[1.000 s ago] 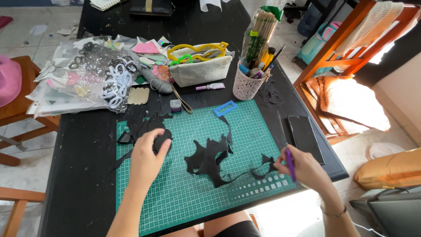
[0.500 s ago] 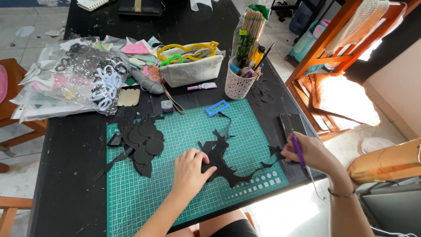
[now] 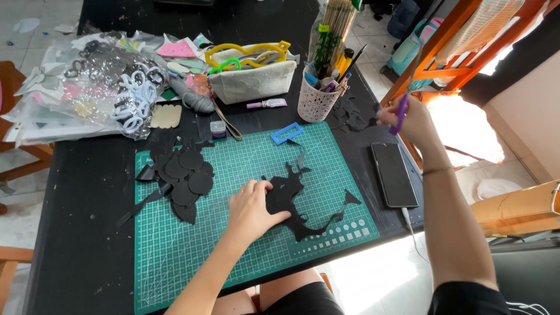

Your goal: Cutting out shapes from black foam and applying details using an applicator bottle

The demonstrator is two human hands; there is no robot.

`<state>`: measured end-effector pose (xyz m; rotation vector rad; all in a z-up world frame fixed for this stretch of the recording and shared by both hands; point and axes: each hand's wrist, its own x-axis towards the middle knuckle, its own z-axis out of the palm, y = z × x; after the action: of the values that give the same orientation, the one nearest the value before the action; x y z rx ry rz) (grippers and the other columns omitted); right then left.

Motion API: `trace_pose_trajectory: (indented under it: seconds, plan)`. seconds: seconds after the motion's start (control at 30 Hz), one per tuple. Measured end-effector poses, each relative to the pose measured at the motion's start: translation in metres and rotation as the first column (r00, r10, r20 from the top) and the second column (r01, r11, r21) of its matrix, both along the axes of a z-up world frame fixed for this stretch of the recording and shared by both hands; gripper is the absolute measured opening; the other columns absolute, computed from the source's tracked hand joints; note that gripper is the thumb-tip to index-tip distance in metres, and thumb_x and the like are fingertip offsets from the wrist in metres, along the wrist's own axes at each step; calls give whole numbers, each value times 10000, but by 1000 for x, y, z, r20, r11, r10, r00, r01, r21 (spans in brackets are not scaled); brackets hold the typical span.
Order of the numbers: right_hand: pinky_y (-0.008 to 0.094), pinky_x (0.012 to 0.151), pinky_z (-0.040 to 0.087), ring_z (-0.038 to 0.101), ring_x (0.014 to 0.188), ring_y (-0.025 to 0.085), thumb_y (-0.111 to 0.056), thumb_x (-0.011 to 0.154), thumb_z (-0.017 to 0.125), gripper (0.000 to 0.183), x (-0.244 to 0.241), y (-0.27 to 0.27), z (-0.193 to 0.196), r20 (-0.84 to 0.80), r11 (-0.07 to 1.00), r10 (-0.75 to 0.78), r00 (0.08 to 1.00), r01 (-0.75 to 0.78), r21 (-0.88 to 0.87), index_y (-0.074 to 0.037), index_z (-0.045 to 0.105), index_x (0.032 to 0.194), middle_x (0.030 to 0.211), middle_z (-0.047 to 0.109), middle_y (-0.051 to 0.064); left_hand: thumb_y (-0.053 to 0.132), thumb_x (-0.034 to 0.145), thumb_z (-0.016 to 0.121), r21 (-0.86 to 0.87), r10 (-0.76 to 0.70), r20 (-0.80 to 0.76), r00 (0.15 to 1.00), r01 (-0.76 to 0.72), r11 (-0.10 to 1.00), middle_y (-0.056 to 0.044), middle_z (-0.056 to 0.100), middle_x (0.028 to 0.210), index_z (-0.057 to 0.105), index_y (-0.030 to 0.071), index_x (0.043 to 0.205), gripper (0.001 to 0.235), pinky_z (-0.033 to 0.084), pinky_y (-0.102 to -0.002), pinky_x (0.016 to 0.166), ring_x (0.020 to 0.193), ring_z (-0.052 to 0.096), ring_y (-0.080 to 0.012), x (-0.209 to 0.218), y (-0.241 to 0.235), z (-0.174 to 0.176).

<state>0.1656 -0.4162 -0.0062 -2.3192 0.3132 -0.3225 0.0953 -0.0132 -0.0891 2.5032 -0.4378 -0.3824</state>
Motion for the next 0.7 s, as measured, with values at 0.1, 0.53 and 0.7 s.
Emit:
trace_pose_trajectory:
  seconds: [0.1,0.53,0.7]
  plan:
    - [269,849,502,730,826,177,-450,751,943,471,27,10,-29,2,999,-40,999,40,23,-189,606,951,940,769,-37,557,677,891,17,-18,107,994,16,1000,0,529,1199,558,215,1245,742,460,-513,1004,1247,557,-303,6,-11,-23]
    - [330,527,625,753,478,210,-10,772,862,302,-145,168,-42,58,801,337,940,-319,507,-27,570,846,970,794,266,325,846,863,-595,0,-337,941,-213,775,-90,799,915,726,63,1074,374,584,-332,853,915,725,-176,-11,-6,16]
    - [257,463,589,719,414,164,-31,771,881,319,-151,189,-32,62,806,418,906,-402,434,-51,565,807,865,806,207,299,935,779,-636,31,-332,943,-249,730,-52,815,868,723,88,1074,259,620,-285,790,831,760,-140,-25,1,37]
